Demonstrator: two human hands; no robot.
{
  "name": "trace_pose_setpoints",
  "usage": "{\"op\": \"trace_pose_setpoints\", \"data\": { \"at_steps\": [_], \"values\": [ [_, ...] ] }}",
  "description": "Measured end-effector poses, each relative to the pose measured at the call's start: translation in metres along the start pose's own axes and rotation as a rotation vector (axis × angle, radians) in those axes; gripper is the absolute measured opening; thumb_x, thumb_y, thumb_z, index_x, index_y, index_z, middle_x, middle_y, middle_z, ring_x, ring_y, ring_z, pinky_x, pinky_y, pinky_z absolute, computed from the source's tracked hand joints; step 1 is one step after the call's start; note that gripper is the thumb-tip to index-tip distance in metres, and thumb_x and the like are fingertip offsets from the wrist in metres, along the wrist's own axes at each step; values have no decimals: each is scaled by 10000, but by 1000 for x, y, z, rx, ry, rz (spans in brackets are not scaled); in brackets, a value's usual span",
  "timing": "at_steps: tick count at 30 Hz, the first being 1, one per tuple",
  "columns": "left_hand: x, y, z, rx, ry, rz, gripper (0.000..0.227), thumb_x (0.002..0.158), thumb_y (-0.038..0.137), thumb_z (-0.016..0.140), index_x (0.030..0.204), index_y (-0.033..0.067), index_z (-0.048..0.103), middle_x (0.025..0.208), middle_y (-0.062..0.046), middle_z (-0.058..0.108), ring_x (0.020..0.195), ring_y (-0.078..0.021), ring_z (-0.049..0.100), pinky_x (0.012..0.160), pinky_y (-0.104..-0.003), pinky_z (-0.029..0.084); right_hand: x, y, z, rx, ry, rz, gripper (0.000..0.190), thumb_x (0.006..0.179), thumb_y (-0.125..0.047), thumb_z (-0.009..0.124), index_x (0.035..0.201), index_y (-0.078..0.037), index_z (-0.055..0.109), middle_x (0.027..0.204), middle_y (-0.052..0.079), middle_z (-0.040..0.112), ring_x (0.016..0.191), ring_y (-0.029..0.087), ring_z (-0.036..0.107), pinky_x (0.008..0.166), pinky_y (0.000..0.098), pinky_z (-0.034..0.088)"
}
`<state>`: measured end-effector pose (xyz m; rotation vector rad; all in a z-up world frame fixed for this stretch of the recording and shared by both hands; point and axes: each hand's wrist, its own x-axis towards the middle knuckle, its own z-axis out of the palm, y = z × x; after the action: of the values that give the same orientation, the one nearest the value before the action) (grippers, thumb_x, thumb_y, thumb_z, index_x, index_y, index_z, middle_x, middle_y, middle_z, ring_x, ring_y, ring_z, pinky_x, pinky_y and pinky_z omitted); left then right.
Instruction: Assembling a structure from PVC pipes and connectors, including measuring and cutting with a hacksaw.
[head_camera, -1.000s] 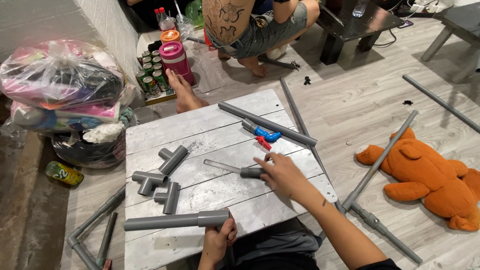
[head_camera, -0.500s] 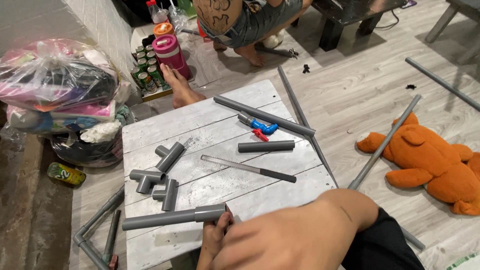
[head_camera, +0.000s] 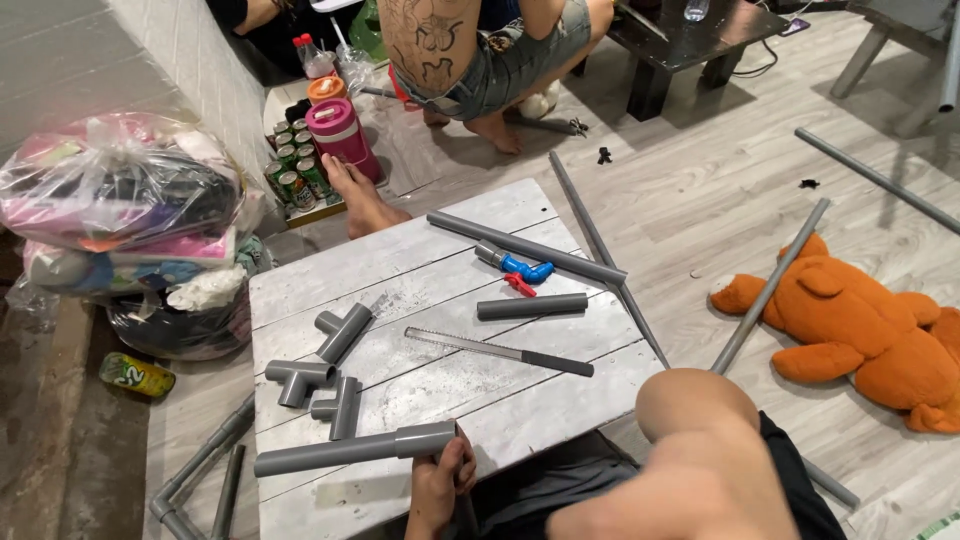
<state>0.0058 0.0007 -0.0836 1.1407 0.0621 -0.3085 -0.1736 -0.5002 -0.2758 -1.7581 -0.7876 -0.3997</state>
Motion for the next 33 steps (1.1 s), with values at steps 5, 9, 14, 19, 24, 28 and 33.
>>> {"op": "trace_pose_setpoints", "data": {
  "at_steps": [5,9,14,19,24,28,33],
  "values": [
    [0,-4,-3,-1,23,1,368,965,266,649,764,-15,520,539,-96,376,430,-173,344,418,-310,269,115,-2,-14,-21,188,213,121,643,135,730,726,84,801,732,155,834,556,-10,773,626,70,638],
    [-2,-3,-1,2,22,-4,346,968,244,651,776,-15,524,567,-93,383,454,-167,345,426,-308,263,454,-241,12,-148,181,-147,138,796,0,618,673,7,681,694,101,736,536,64,689,569,183,575],
    [9,-19,-3,-97,134,-14,231,958,146,658,871,-20,522,636,-137,438,461,-183,387,379,-314,246,515,-242,68,-232,-212,-414,252,932,23,372,938,-27,619,878,109,642,685,310,607,614,395,487],
    [10,-25,-2,-108,220,17,244,895,177,716,960,-8,570,595,-134,435,405,-182,314,379,-326,243,473,-186,109,-194,-281,46,127,933,-25,613,1020,-91,679,873,39,655,622,198,592,586,314,486],
    [14,-34,-1,-102,365,14,277,875,112,691,1093,-45,621,554,-227,499,342,-223,353,325,-335,239,439,-166,136,-96,-342,108,100,976,-174,721,1040,-108,682,866,30,643,667,191,568,642,329,483],
    [13,-33,3,-156,478,-81,542,871,87,675,1405,64,588,827,-286,645,439,-238,428,381,-330,295,430,-168,152,38,-234,156,103,944,-119,753,953,-83,657,830,36,631,641,176,524,587,297,469],
    [-13,18,35,-3,268,126,324,870,223,645,1123,27,592,739,-141,513,492,-179,388,441,-311,273,439,-180,156,96,-72,119,122,923,-104,763,905,-76,646,779,47,627,623,161,577,552,266,511]
  ]
}}
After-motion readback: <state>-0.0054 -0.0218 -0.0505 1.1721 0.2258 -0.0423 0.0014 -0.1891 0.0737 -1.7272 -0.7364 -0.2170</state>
